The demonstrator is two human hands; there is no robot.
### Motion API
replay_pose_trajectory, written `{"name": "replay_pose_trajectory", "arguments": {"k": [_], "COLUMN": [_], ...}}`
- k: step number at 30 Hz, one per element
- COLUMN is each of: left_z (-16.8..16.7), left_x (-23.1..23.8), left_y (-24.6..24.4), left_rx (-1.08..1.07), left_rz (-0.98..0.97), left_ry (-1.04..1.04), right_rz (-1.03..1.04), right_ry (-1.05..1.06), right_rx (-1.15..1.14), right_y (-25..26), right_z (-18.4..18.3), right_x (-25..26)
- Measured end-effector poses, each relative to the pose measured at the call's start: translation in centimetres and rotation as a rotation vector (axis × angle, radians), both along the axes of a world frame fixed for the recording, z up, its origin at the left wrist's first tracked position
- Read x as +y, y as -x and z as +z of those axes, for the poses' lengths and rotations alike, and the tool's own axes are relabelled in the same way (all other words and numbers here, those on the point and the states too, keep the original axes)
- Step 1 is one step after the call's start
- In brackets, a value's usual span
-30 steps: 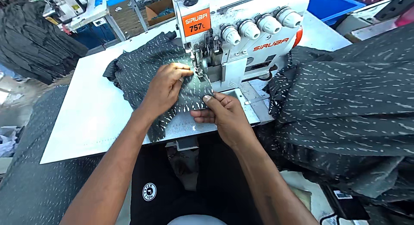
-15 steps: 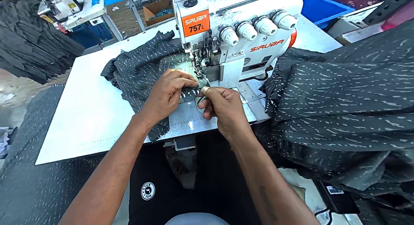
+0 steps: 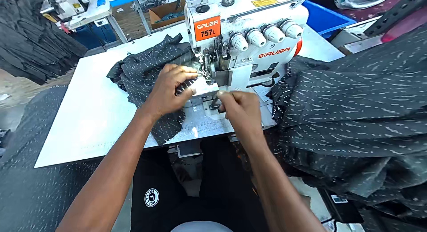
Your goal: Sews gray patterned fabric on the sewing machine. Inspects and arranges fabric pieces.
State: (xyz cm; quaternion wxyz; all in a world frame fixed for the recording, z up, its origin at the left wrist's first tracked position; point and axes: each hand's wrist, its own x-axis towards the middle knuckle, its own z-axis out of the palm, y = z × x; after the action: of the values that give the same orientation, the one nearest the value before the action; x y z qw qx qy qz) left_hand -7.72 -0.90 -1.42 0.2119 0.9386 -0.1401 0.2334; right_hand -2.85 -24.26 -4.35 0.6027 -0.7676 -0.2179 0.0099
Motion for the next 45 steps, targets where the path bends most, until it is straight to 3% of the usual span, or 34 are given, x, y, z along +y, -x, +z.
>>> {"name": "replay_pose_trajectory", "arguments": {"k": [2, 4, 7, 10, 14, 18, 21, 26, 30, 34, 36, 40, 45], "left_z": [0.4, 0.4, 0.8, 1.4, 1.2, 1.9, 1.0, 1.4, 1.8, -1.0, -1.7, -2.5, 0.2], "left_x": [-2.3, -4.2, -6.1, -8.3, -9.8, -9.5, -10.0, -12.0, -12.3, -12.6, -12.3, -9.6, -8.8], "left_y": [2.0, 3.4, 4.8, 5.7, 3.1, 3.3, 3.0, 1.9, 3.8, 3.6, 3.9, 5.0, 11.7], "left_rx": [0.005, -0.026, -0.015, 0.119, 0.178, 0.319, 0.389, 0.355, 0.407, 0.149, 0.083, -0.123, 0.001], "left_rz": [0.065, 0.091, 0.127, 0.210, 0.218, 0.137, 0.102, 0.138, 0.083, 0.090, 0.097, 0.076, -0.022], "left_ry": [-0.094, -0.114, 0.084, 0.388, 0.677, 0.807, 0.918, 0.813, 0.822, 0.402, 0.280, 0.302, 0.037], "right_rz": [-0.073, -0.027, 0.029, -0.029, -0.158, -0.130, -0.223, -0.215, -0.231, -0.260, -0.163, 0.151, 0.238], "right_ry": [-0.026, 0.135, 0.394, 0.272, 0.122, -0.011, -0.032, -0.215, -0.201, -0.087, -0.096, -0.286, -0.167], "right_rx": [-0.308, -0.501, -0.631, -0.593, -0.531, -0.527, -0.462, -0.194, -0.120, -0.221, -0.237, -0.048, 0.087], "right_y": [1.3, 1.5, 1.1, 0.1, -1.3, -1.6, -1.4, -2.8, -3.6, -3.1, -1.3, 2.0, 3.3], "right_z": [-1.1, -0.9, -0.1, -0.1, 0.0, -1.2, -2.3, -2.3, -1.4, -0.7, -0.2, -0.9, -2.2], "right_x": [-0.5, 0.0, 1.5, 1.2, 1.6, 1.5, 2.0, 2.5, 2.5, 1.4, -0.1, -2.3, -3.6]}}
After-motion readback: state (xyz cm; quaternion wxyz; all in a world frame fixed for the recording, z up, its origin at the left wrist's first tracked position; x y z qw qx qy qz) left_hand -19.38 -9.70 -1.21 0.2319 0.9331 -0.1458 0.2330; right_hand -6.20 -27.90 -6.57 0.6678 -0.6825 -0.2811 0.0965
